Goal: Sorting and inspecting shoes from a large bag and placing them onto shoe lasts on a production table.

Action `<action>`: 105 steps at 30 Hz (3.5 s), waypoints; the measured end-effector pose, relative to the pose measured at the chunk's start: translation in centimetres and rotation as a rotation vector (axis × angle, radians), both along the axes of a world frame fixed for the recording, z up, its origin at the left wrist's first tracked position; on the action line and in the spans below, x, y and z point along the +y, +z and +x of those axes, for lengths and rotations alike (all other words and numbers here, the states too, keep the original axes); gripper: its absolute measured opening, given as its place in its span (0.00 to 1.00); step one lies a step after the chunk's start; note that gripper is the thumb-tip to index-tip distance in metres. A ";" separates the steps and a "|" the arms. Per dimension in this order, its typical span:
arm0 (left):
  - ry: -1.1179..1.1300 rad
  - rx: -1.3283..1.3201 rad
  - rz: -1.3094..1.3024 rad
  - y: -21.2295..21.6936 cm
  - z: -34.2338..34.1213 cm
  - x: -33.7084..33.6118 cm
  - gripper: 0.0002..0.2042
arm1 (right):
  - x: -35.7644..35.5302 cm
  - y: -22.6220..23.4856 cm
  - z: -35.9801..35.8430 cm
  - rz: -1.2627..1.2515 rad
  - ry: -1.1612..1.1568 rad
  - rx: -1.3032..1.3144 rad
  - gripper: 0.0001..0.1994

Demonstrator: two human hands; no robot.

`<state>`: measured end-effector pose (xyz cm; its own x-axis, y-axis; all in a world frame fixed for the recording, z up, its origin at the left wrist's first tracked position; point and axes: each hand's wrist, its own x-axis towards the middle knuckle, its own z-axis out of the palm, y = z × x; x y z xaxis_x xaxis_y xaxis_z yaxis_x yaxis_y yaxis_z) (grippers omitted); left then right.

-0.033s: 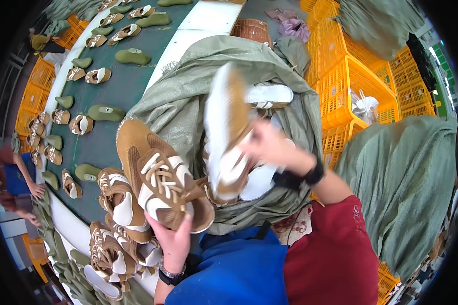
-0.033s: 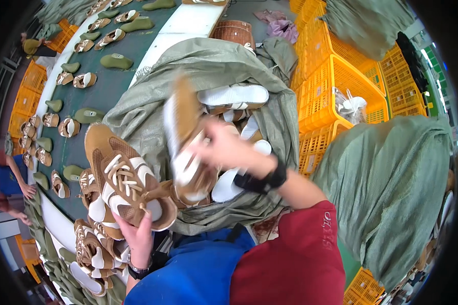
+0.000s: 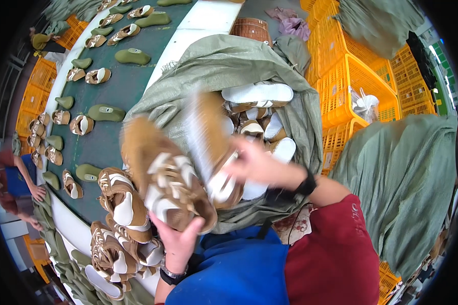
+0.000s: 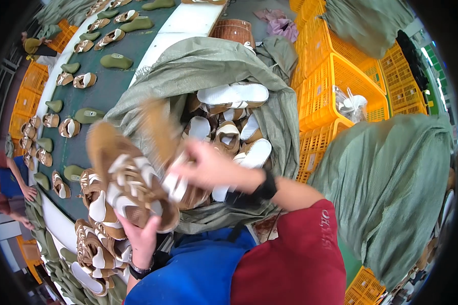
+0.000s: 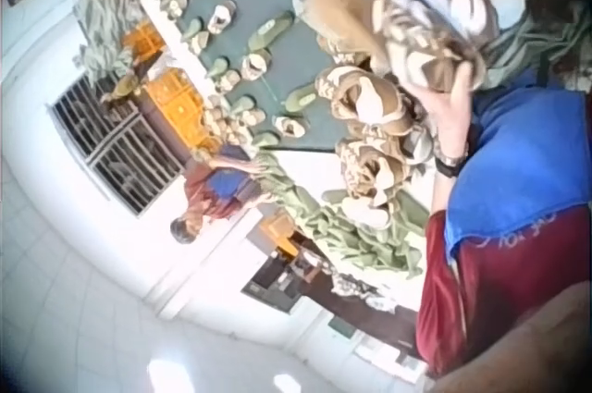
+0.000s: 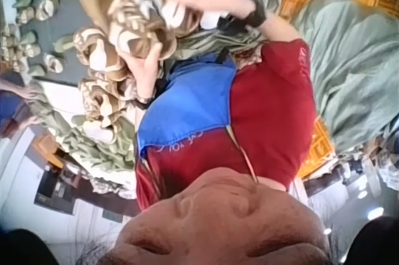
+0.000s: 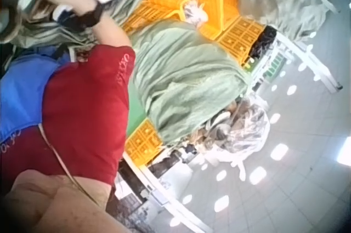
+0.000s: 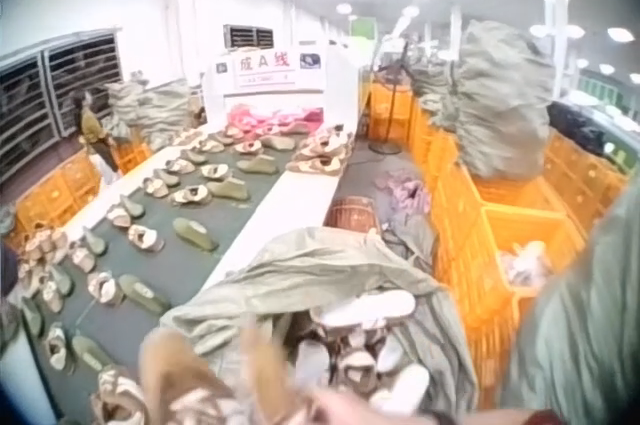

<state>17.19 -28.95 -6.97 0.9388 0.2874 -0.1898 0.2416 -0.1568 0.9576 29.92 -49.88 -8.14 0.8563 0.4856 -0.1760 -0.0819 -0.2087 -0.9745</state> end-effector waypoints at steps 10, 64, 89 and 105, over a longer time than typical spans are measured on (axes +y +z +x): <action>-0.105 0.173 -0.130 2.5 -0.9 2.5 0.48 | 5.5 1.9 -5.0 0.367 0.406 0.084 0.15; 0.637 -0.596 -0.908 3.8 -31.1 67.7 0.22 | 29.8 8.6 -21.3 -0.194 0.027 -0.111 0.12; 1.095 -0.268 -0.475 -1.8 -28.5 80.1 0.24 | 26.7 5.6 -19.2 -0.343 -0.176 -0.346 0.08; -0.173 -0.279 0.309 16.3 -31.8 29.9 0.20 | 8.7 -5.7 -3.4 -0.086 -0.391 -0.349 0.07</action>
<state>-14.59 0.96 9.32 0.9812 0.1246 0.1476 -0.0745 -0.4608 0.8844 26.51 -41.19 -13.80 0.9853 0.1151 0.1263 0.1563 -0.3083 -0.9384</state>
